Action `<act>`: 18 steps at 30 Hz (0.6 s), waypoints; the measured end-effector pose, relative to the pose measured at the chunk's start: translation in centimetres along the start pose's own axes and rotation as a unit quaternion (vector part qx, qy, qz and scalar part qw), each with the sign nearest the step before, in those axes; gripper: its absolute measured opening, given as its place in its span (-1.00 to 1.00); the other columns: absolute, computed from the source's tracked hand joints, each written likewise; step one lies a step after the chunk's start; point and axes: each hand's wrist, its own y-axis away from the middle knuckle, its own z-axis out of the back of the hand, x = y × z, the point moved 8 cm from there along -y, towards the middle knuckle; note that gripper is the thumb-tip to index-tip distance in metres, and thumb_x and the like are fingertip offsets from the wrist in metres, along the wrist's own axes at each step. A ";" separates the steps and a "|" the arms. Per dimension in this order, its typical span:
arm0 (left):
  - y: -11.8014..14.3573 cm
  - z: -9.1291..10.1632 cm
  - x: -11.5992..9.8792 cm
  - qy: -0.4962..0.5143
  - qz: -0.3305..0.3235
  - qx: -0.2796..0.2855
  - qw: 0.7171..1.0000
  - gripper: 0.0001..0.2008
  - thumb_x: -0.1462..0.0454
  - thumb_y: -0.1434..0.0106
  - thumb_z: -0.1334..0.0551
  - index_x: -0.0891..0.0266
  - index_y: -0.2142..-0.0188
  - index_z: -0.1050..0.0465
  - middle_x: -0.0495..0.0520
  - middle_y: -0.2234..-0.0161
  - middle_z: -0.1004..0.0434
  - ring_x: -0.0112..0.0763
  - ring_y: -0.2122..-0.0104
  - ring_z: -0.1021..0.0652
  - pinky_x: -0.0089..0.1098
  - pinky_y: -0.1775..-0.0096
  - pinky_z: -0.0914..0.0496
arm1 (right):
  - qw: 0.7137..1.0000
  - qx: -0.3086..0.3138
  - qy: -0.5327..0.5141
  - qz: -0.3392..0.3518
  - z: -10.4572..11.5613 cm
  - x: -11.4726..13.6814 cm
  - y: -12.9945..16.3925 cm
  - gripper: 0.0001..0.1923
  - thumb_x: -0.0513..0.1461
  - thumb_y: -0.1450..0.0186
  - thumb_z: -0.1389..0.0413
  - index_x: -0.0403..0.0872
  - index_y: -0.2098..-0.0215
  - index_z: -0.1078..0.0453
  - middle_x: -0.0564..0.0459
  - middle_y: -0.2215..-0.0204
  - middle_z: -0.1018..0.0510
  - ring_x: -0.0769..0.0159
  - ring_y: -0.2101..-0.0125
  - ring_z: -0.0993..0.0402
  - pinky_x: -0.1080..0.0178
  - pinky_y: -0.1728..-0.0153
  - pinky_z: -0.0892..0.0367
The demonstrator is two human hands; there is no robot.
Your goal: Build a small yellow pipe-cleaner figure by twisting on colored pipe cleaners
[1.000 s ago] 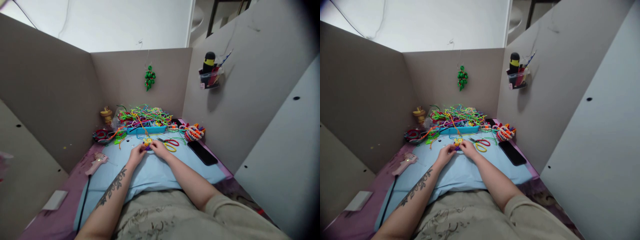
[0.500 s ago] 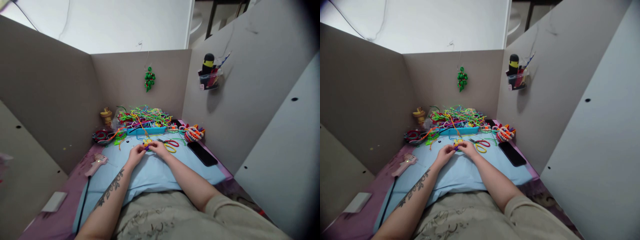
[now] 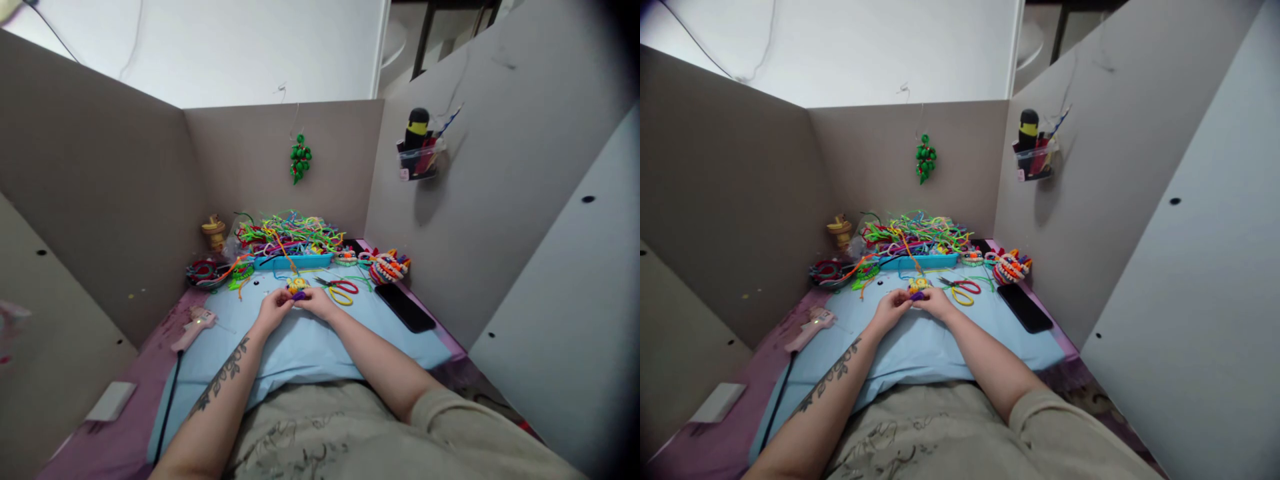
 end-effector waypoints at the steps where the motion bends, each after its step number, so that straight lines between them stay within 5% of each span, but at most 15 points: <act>1: 0.0 0.0 0.0 -0.002 -0.002 0.002 1.000 -0.88 0.27 -0.03 -0.23 0.28 0.42 -0.37 -0.01 0.50 -0.46 -0.47 0.49 -0.45 -0.47 0.42 -0.32 | 1.000 -0.009 0.003 0.001 0.1 0.0 0.0 -0.73 -0.12 0.01 -0.23 -0.17 0.44 -0.50 0.10 0.58 -0.49 0.39 0.52 -0.33 0.33 0.43 -0.22; 12: 0.0 -0.6 0.7 0.013 -0.002 0.030 0.999 -0.80 0.30 -0.02 -0.23 0.28 0.30 -0.40 0.07 0.38 -0.52 -0.39 0.39 -0.51 -0.42 0.33 -0.38 | 0.999 -0.035 0.023 0.032 0.8 1.2 0.2 -0.80 -0.17 -0.05 -0.16 -0.17 0.46 -0.49 0.07 0.54 -0.50 0.36 0.47 -0.36 0.33 0.39 -0.23; 18: 0.0 -0.1 0.8 -0.048 -0.012 -0.005 0.999 -0.83 0.32 -0.01 -0.21 0.26 0.33 -0.40 0.05 0.40 -0.51 -0.39 0.40 -0.50 -0.41 0.34 -0.37 | 0.997 -0.032 0.062 0.027 0.8 0.9 0.0 -0.83 -0.20 -0.06 -0.13 -0.18 0.48 -0.47 0.10 0.59 -0.45 0.40 0.52 -0.30 0.37 0.46 -0.18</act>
